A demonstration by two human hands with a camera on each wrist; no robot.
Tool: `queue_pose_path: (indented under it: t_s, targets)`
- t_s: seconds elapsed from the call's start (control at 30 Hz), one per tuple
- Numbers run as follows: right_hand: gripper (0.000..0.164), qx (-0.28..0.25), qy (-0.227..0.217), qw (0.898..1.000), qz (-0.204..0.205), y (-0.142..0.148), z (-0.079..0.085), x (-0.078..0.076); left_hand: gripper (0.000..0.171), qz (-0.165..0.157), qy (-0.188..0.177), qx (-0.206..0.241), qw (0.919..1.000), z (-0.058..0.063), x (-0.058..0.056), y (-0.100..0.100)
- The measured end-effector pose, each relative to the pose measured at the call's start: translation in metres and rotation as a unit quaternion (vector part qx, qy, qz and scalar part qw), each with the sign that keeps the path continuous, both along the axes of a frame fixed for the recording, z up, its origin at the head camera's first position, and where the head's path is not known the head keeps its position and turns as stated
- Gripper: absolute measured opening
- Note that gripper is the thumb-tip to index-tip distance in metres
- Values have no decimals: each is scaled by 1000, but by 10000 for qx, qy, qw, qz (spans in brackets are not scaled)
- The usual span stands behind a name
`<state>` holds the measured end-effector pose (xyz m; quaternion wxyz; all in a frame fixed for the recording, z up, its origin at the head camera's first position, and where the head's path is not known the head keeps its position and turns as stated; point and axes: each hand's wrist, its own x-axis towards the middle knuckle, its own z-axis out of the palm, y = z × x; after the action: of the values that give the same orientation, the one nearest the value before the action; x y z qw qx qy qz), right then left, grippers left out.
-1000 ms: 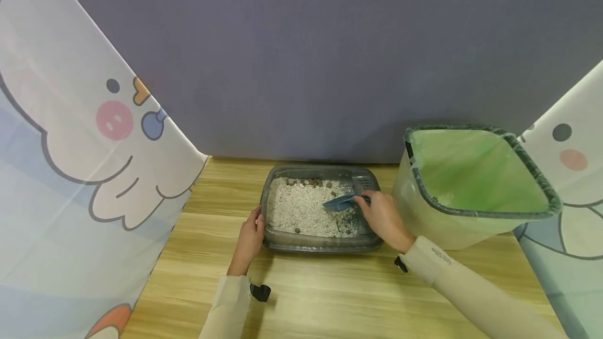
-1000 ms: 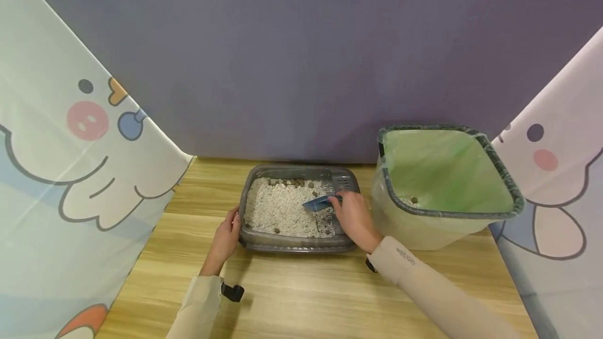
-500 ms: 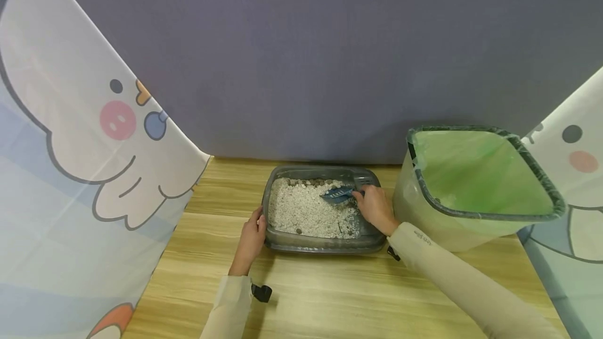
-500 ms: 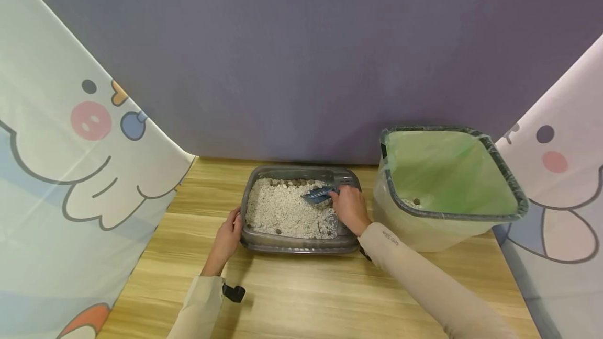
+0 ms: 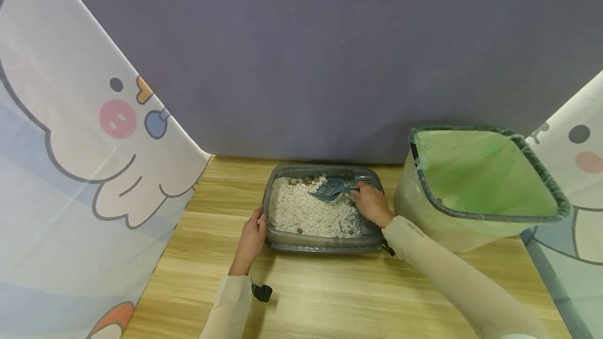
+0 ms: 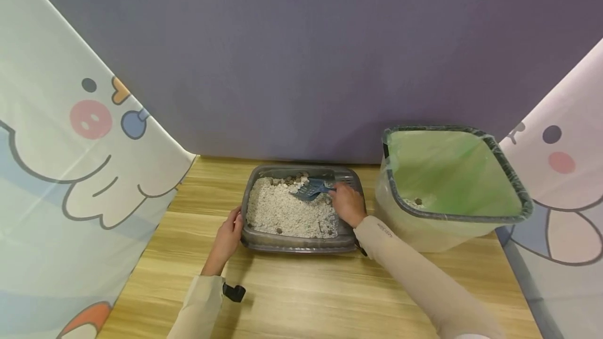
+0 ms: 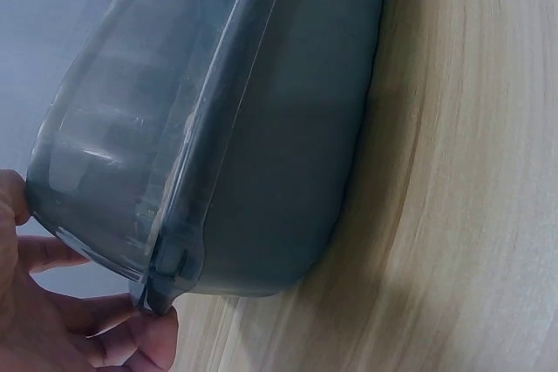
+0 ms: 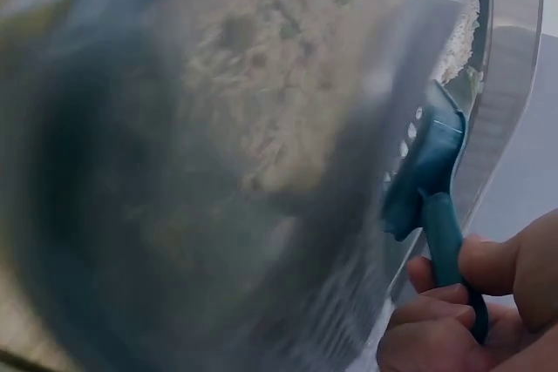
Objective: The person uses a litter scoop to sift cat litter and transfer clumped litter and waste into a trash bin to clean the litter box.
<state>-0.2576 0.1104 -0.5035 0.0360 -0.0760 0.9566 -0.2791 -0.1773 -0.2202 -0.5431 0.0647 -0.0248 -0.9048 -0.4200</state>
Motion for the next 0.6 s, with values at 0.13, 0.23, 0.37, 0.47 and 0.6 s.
queue_pose_path:
  t_s: [0.13,0.23,0.37,0.47,0.6]
  targets:
    - [39,-183,-150,9997,9,-10,6,-5,44,-6,46,26,10000,1,0,0]
    - [39,-93,-251,9996,12,-15,13,-10,43,73,71,-35,9999,1,0,0]
    - [38,33,-496,9986,197,-20,18,-15,43,112,25,-46,9999,2,1,-1]
    - [38,-65,-647,9972,357,-24,19,-19,44,79,-82,-22,9999,3,1,0]
    - [36,-117,-751,9962,429,-31,18,-25,45,70,-184,-1,9998,3,1,0]
